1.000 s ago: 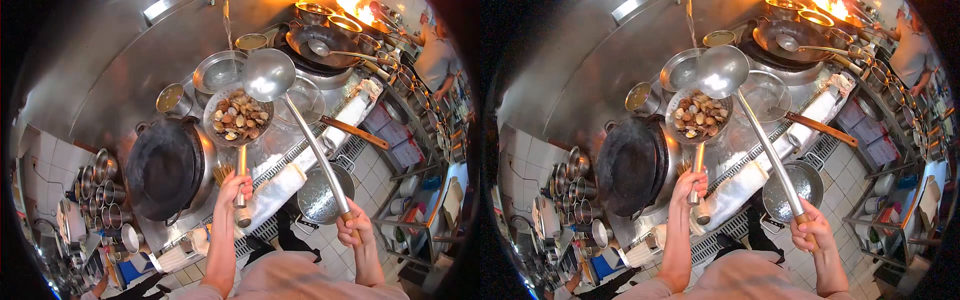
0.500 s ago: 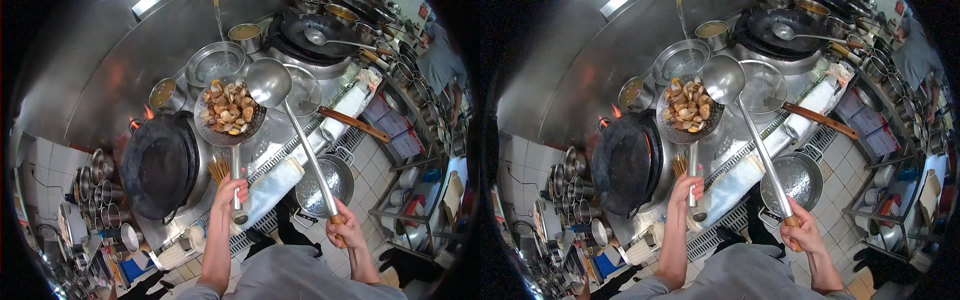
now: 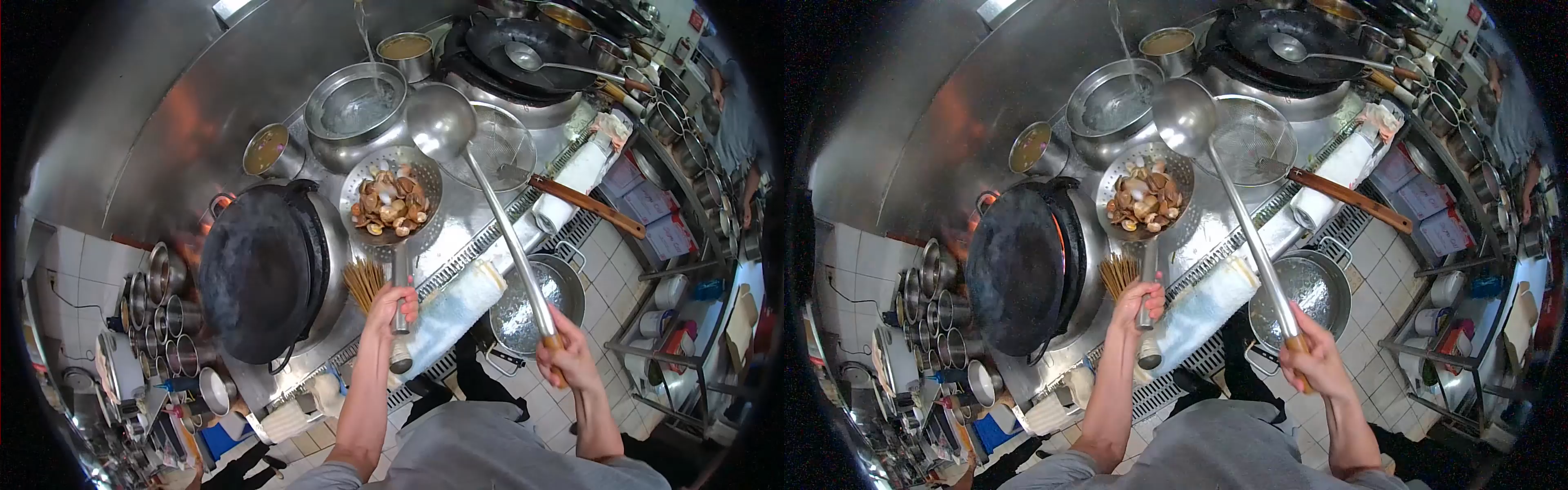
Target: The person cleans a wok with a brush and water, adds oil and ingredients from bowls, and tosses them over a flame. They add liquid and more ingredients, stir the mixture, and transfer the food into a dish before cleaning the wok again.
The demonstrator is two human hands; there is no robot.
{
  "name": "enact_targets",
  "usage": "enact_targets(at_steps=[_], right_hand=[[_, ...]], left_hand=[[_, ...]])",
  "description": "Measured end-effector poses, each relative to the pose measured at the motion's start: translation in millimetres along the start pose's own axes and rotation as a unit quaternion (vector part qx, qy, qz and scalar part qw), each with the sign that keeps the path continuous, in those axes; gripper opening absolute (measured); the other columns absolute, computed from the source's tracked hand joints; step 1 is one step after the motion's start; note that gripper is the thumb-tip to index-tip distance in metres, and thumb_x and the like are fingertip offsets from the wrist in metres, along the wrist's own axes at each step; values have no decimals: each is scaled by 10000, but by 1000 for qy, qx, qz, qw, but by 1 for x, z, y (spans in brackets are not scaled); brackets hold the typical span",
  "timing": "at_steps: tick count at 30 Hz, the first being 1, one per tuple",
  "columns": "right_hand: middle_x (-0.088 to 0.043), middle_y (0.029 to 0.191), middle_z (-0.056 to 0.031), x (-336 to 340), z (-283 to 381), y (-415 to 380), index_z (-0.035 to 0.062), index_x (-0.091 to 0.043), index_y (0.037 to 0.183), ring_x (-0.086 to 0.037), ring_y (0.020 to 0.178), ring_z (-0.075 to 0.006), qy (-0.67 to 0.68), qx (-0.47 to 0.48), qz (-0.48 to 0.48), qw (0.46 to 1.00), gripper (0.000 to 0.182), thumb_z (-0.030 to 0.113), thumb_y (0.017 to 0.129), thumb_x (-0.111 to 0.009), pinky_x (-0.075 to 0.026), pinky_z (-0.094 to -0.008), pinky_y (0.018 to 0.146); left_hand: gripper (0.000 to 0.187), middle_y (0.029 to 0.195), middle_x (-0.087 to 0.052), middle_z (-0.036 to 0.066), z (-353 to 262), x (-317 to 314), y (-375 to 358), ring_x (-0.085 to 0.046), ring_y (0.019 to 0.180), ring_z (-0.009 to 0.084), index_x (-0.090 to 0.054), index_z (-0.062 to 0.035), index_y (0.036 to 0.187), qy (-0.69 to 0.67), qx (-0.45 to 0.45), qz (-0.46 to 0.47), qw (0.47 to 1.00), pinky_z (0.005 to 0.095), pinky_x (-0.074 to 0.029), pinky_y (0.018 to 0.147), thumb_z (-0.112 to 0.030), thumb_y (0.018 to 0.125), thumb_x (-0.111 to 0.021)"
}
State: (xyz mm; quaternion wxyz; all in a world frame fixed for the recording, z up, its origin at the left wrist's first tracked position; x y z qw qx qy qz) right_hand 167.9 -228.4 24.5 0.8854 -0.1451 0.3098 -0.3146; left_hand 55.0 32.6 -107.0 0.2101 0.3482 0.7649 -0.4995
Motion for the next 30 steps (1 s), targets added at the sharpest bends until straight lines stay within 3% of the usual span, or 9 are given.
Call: enact_targets(at_steps=[6, 10, 13, 14, 15, 17, 19, 26, 30], right_hand=[[-491, 595, 2, -57, 45, 153, 75, -228, 1426, -432, 390, -69, -221, 94, 37, 970, 705, -16, 781, -499, -342, -219, 358], [-584, 827, -317, -95, 78, 274, -17, -470, 1221, -613, 815, -427, -559, 259, -86, 783, 519, 96, 721, -547, -459, -458, 758], [-614, 714, -218, -112, 88, 342, -39, -548, 930, -630, 649, -316, -529, 257, -52, 807, 225, 85, 743, -543, -494, -401, 588], [-579, 647, -142, -111, 73, 358, 0, -515, 819, -583, 556, -232, -248, 69, 60, 964, 100, 82, 764, -531, -454, -336, 491], [-544, 580, -65, -128, 58, 351, 40, -483, 708, -537, 462, -149, 70, -131, 160, 976, 93, 79, 785, -519, -414, -272, 394], [-424, 534, 38, -135, 60, 320, 110, -428, 667, -387, 379, -30, 160, -153, 150, 964, 167, 78, 816, -497, -268, -181, 311], [-415, 531, 28, -132, 62, 289, 91, -430, 693, -372, 366, -40, 264, -158, 275, 911, 151, 90, 829, -496, -262, -198, 292], [-455, 623, 6, -85, 73, 177, 47, -475, 1121, -366, 362, -42, 260, -123, 178, 941, 284, 87, 840, -479, -259, -196, 251], [-462, 610, 4, -65, 82, 134, 27, -434, 1230, -385, 362, -53, 146, -122, 158, 969, 425, 31, 809, -493, -280, -201, 277]], left_hand=[[338, 681, -517, 75, 7, 15, 36, -499, 479, 158, -411, -13, 1142, 127, -22, -82, 988, 287, -437, 416, -63, 838, -549], [420, 744, -568, 103, -8, 23, 31, -551, 568, 193, -432, 14, 1180, 336, -101, -196, 916, 319, -479, 521, -184, 845, -592], [589, 987, -577, 212, -46, 14, 14, -581, 885, 299, -445, 48, 1223, 530, -250, -303, 751, 362, -449, 811, -324, 808, -637], [616, 1139, -499, 257, -51, 19, 21, -515, 1045, 341, -422, 41, 1247, 546, -291, -299, 727, 389, -406, 897, -322, 801, -641], [616, 1139, -499, 257, -57, 15, 22, -515, 1045, 341, -422, 41, 1247, 543, -289, -301, 729, 389, -406, 897, -322, 801, -641], [675, 1270, -390, 290, -83, -20, 20, -381, 1191, 402, -373, 42, 1287, 642, -371, -304, 599, 425, -314, 997, -324, 792, -650], [764, 1388, -212, 310, -101, -31, 43, -215, 1279, 470, -300, -8, 1354, 657, -402, -292, 567, 506, -228, 1043, -342, 774, -669], [969, 1450, 30, 301, -143, -60, 131, 28, 1321, 514, -225, -147, 1422, 760, -222, -277, 544, 705, -119, 979, -467, 667, -742], [969, 1450, 14, 303, -154, -59, 151, 21, 1314, 529, -285, -164, 1401, 752, -217, -274, 559, 692, -118, 993, -463, 621, -777]])
Point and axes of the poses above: each hand's wrist, its own y-axis towards the middle knuckle, its own x-axis out of the back of the hand, z = x × y, the point moved 8 cm from there along y, towards the middle knuckle
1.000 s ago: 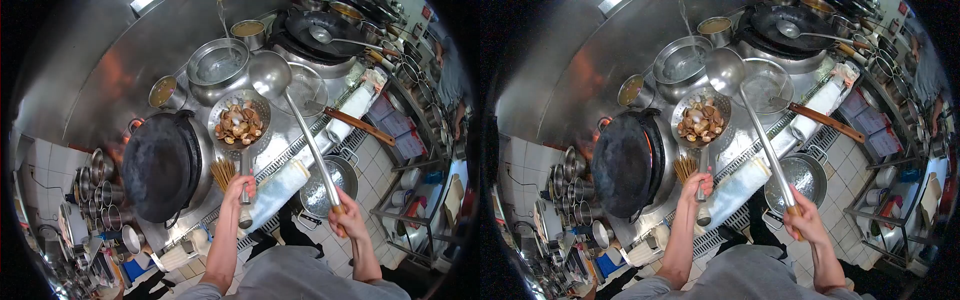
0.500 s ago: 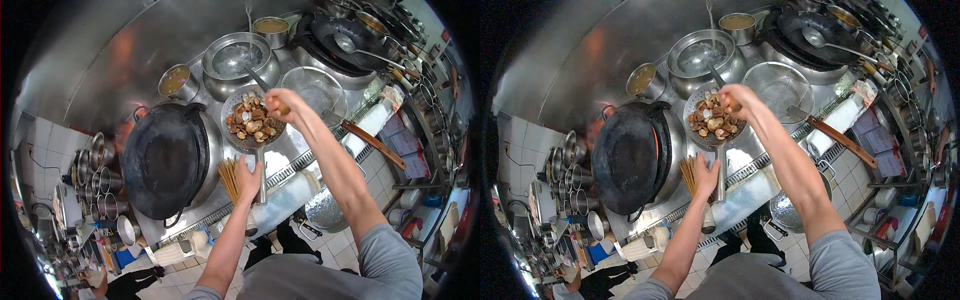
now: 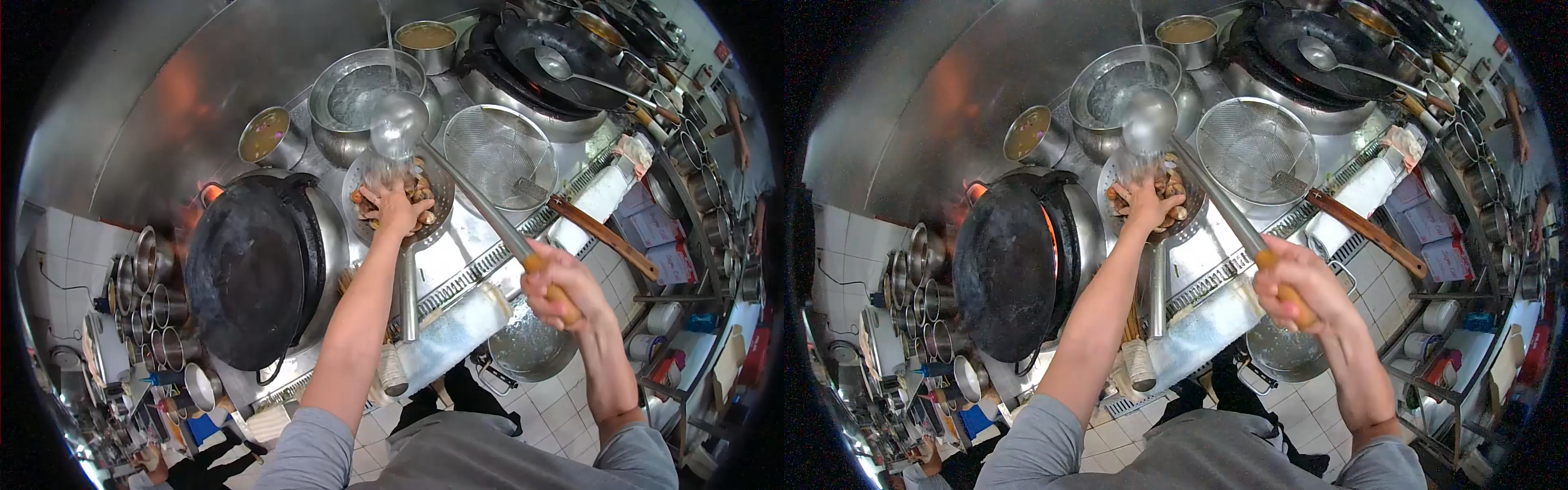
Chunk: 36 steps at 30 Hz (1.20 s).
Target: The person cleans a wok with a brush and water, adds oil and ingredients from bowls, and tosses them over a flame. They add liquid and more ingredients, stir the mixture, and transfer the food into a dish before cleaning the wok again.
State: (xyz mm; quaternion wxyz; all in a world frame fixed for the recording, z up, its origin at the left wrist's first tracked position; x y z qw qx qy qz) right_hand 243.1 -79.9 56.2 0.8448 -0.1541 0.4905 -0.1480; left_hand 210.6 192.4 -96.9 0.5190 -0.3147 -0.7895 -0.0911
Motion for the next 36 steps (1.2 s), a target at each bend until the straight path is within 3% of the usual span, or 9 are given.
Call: enact_targets(at_steps=[5, 10, 12, 13, 16, 19, 26, 33, 36], right_hand=[[-499, 604, -30, 4, 18, 4, 2, -261, 1394, -421, 366, -59, -401, 74, -141, 902, 669, -51, 768, -490, -318, -205, 343], [-652, 906, -214, 27, 56, 127, -88, -431, 1220, -609, 923, -354, -633, 282, -191, 695, 541, 48, 709, -545, -455, -411, 839], [-505, 617, -45, 19, 60, 177, -53, -448, 1239, -448, 398, -100, -654, 273, -167, 686, 479, 19, 768, -500, -378, -236, 365], [-505, 617, -45, 6, 65, 183, -53, -448, 1239, -448, 398, -100, -654, 273, -164, 687, 479, 19, 768, -500, -378, -236, 365], [-448, 563, -2, 8, 38, 200, 63, -471, 789, -382, 375, -55, -30, 27, -48, 998, 55, 67, 829, -508, -291, -209, 292], [-432, 538, 14, -3, 20, 160, 91, -429, 719, -368, 371, -39, 77, -22, 114, 990, 152, 103, 846, -511, -264, -193, 290], [-435, 639, -17, 9, -11, 36, 58, -388, 1101, -359, 359, -50, 99, 32, 16, 994, 288, 70, 835, -497, -276, -213, 251], [-485, 589, -24, 5, -36, -62, 19, -276, 1391, -427, 386, -71, -394, 52, -168, 902, 659, -3, 772, -502, -330, -222, 328], [-494, 577, -27, 12, -52, -102, 24, -335, 1369, -435, 381, -76, -311, 102, -180, 927, 650, -53, 751, -521, -329, -217, 337]], left_hand=[[880, 1439, -81, 314, -4, 9, -1, -19, 1324, 507, -334, -138, 1374, 19, -21, -3, 1000, 566, -141, 1069, -375, 651, -775], [673, 1387, -248, 326, 4, 17, -21, -262, 1283, 459, -386, -7, 1308, 7, -125, -76, 989, 469, -178, 1087, -202, 745, -696], [556, 1346, -335, 312, 7, 30, -56, -375, 1230, 419, -429, 31, 1261, -96, -125, -114, 981, 412, -301, 1041, -126, 771, -640], [547, 1290, -421, 292, 6, 34, -76, -445, 1171, 403, -433, 53, 1251, -116, -111, -102, 982, 393, -373, 981, -128, 774, -632], [481, 1011, -587, 286, 13, 28, -152, -567, 951, 426, -457, 56, 1218, -148, 40, 40, 987, 430, -438, 868, -97, 786, -604], [416, 881, -618, 227, 41, -4, -182, -618, 783, 365, -449, 42, 1185, -200, 29, 14, 979, 421, -503, 740, -78, 810, -581], [265, 692, -495, 47, 46, -54, -197, -456, 489, 105, -441, -37, 1082, -745, 262, 262, 554, 240, -375, 374, -20, 837, -542], [173, 649, -465, 43, 35, -14, -196, -436, 463, 99, -440, -11, 948, -704, 238, 231, 627, 253, -370, 370, 17, 809, -539], [172, 659, -468, 51, 28, 7, -214, -440, 465, 100, -438, -9, 942, -693, 223, 227, 647, 247, -369, 368, 29, 805, -535]])
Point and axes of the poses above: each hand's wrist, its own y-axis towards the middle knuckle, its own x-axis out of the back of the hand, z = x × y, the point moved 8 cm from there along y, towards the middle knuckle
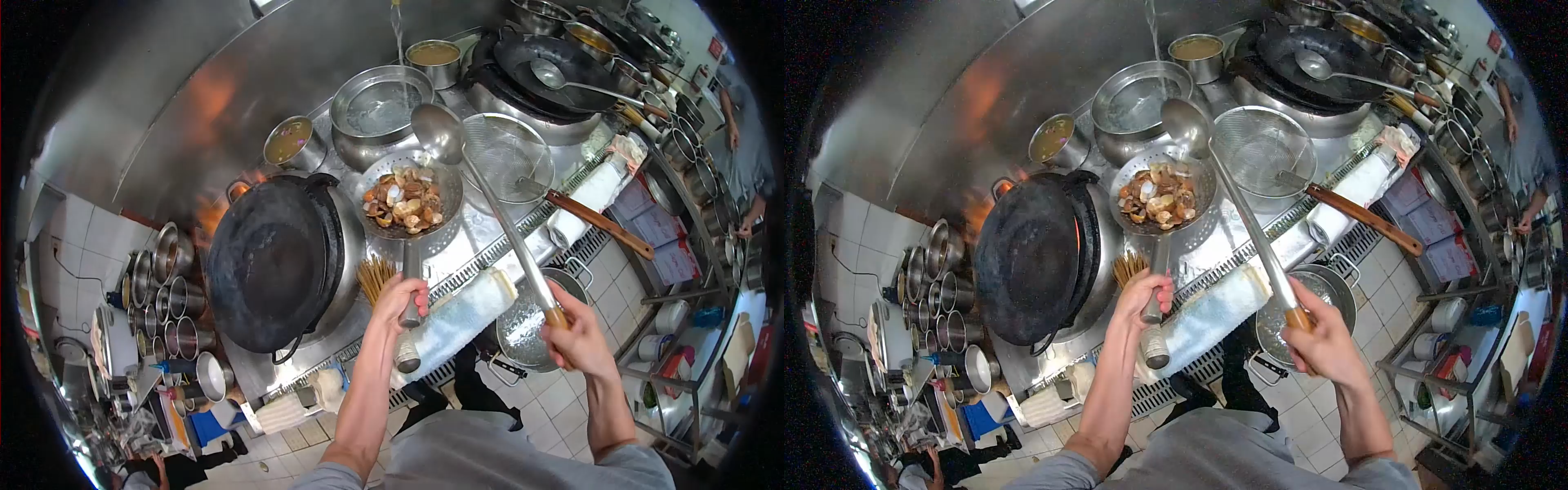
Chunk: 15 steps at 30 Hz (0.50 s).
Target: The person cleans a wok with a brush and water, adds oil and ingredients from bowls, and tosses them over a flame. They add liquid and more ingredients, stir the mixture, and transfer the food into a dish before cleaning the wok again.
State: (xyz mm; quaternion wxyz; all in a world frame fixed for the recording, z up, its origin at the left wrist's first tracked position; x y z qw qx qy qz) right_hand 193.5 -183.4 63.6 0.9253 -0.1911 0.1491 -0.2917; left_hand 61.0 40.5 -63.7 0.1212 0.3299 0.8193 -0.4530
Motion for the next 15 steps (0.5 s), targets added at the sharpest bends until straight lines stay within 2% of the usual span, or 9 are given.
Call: enact_targets(at_steps=[2, 3, 5, 6, 7, 9, 11, 13, 15], right_hand=[[-488, 577, -43, 9, -9, -22, 71, -321, 1388, -420, 359, -91, 181, -11, 19, 983, 703, -90, 740, -538, -319, -219, 327], [-488, 577, -43, 11, -18, -26, 71, -321, 1388, -420, 359, -91, 183, -8, 15, 983, 703, -90, 740, -538, -319, -219, 327], [-494, 593, -54, 9, -41, -34, 103, -312, 1397, -416, 359, -99, 260, -27, 34, 965, 724, -108, 740, -528, -315, -222, 325], [-498, 608, -59, 5, -40, -39, 115, -304, 1402, -416, 364, -100, 147, -12, -11, 989, 731, -120, 741, -510, -318, -223, 330], [-498, 608, -59, 6, -40, -43, 115, -304, 1402, -416, 364, -100, 147, -12, -11, 989, 731, -120, 741, -510, -318, -223, 330], [-496, 610, -67, 5, -34, -47, 121, -284, 1410, -421, 368, -103, 165, 27, 24, 986, 743, -120, 742, -505, -320, -230, 331], [-484, 608, -67, 11, -34, -51, 113, -266, 1415, -422, 371, -105, 192, 26, 36, 980, 752, -120, 740, -501, -324, -231, 333], [-474, 610, -58, 3, -38, -60, 110, -261, 1416, -426, 374, -106, 399, -39, 120, 908, 751, -126, 744, -497, -323, -224, 336], [-465, 613, -42, -1, -49, -57, 115, -262, 1418, -428, 378, -105, 458, -60, 126, 878, 746, -125, 753, -499, -323, -218, 337]], left_hand=[[173, 667, -460, 50, -8, -4, -20, -440, 464, 100, -442, -18, 964, 25, -31, -5, 999, 244, -369, 365, 32, 814, -511], [173, 667, -460, 50, -10, -3, -28, -440, 464, 100, -442, -18, 964, 29, -29, -2, 999, 244, -369, 365, 32, 814, -511], [186, 664, -451, 47, -8, -17, -42, -431, 455, 99, -438, -28, 993, -125, -18, 122, 984, 241, -362, 360, 22, 824, -496], [257, 681, -464, 66, 4, -5, -29, -448, 457, 121, -419, -35, 1037, -114, -17, 122, 986, 273, -388, 353, 33, 803, -500], [257, 681, -464, 66, 5, -6, -27, -448, 457, 121, -419, -35, 1037, -113, -18, 122, 986, 273, -388, 353, 33, 803, -500], [260, 673, -456, 63, -4, 2, -17, -437, 455, 114, -420, -47, 1043, 38, -49, 8, 998, 275, -384, 354, 33, 806, -492], [266, 673, -459, 67, -6, -2, -16, -440, 445, 120, -421, -41, 1042, -9, -37, 16, 999, 281, -386, 352, 34, 799, -502], [283, 664, -462, 66, 0, 1, -20, -444, 442, 122, -413, -43, 1049, -14, -37, 18, 999, 278, -386, 352, 33, 795, -514], [294, 656, -462, 65, 6, 2, -26, -449, 445, 124, -409, -40, 1054, -37, -38, 58, 997, 280, -384, 352, 34, 791, -519]])
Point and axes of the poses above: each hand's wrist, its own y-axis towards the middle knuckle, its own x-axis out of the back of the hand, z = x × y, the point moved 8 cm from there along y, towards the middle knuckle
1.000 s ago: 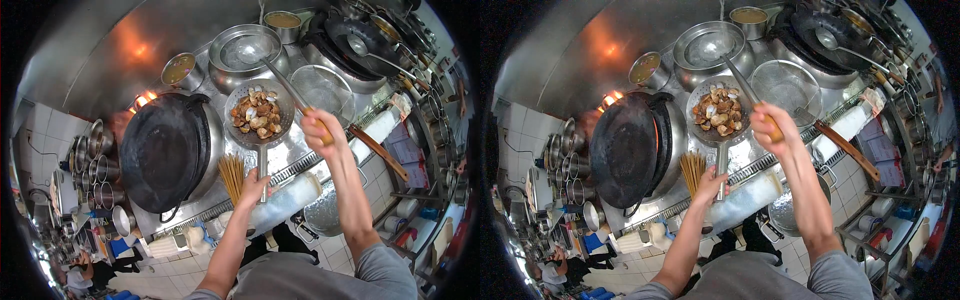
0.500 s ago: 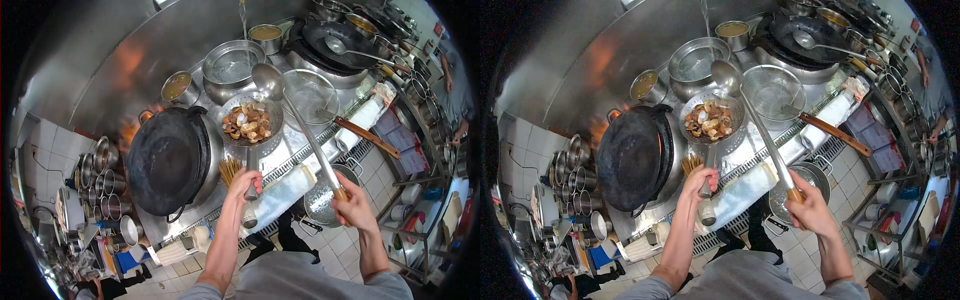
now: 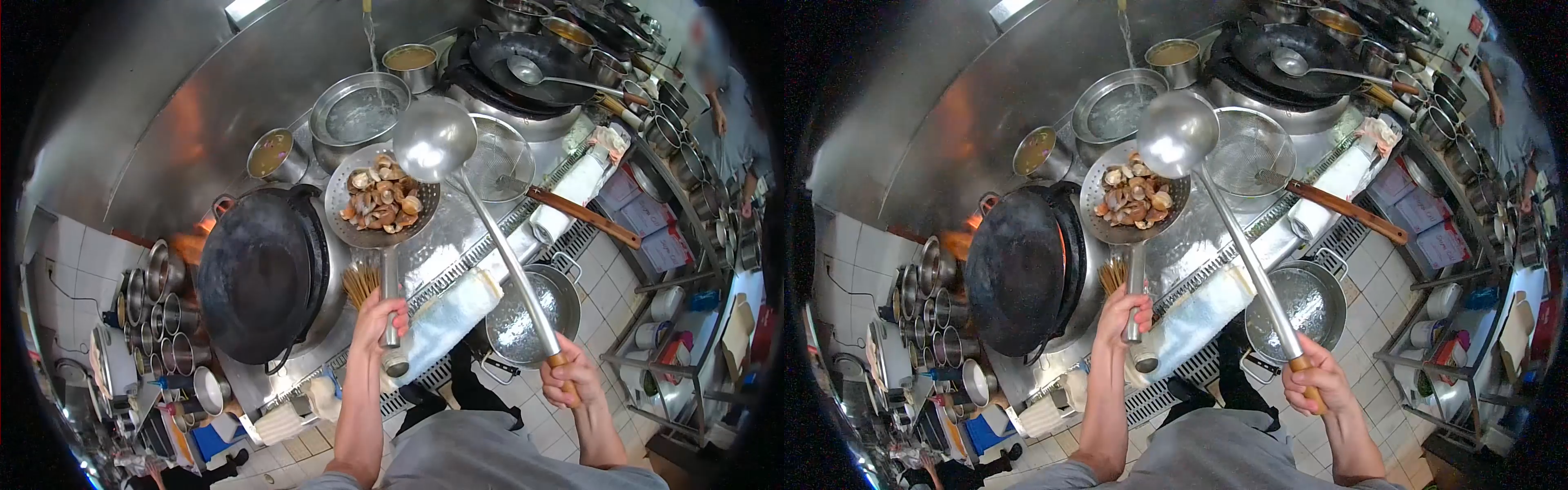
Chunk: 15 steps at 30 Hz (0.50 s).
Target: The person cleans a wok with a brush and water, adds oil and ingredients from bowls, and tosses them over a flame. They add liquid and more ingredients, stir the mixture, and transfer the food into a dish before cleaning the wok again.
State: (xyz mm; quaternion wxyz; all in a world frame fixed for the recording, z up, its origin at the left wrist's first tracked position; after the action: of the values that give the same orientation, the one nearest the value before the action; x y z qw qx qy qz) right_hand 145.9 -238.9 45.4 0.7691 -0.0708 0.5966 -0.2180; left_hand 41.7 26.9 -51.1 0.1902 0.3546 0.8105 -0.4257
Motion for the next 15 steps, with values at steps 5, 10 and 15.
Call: enact_targets(at_steps=[5, 10, 15], right_hand=[[-486, 625, -16, 15, 8, 23, 111, -256, 1420, -432, 385, -76, -424, 44, -147, 893, 723, -109, 778, -504, -328, -216, 341], [-496, 635, -25, -14, 8, 85, 91, -253, 1418, -437, 387, -78, -395, 51, -71, 915, 707, -104, 781, -490, -330, -213, 342], [-505, 569, -25, -66, 39, 224, 20, -366, 1346, -475, 385, -110, -592, 178, -44, 785, 597, 8, 768, -515, -369, -256, 351]], left_hand=[[312, 643, -434, 35, 15, 17, 33, -442, 466, 106, -395, -36, 1075, 66, 2, -57, 996, 270, -375, 367, 19, 799, -531], [230, 630, -489, 56, 40, 23, 74, -493, 472, 136, -395, -33, 972, 17, -4, -82, 996, 300, -426, 394, -18, 810, -558], [547, 820, -594, 136, 2, 33, 56, -612, 700, 225, -345, 37, 1277, 432, -110, -158, 881, 296, -504, 622, -133, 832, -614]])
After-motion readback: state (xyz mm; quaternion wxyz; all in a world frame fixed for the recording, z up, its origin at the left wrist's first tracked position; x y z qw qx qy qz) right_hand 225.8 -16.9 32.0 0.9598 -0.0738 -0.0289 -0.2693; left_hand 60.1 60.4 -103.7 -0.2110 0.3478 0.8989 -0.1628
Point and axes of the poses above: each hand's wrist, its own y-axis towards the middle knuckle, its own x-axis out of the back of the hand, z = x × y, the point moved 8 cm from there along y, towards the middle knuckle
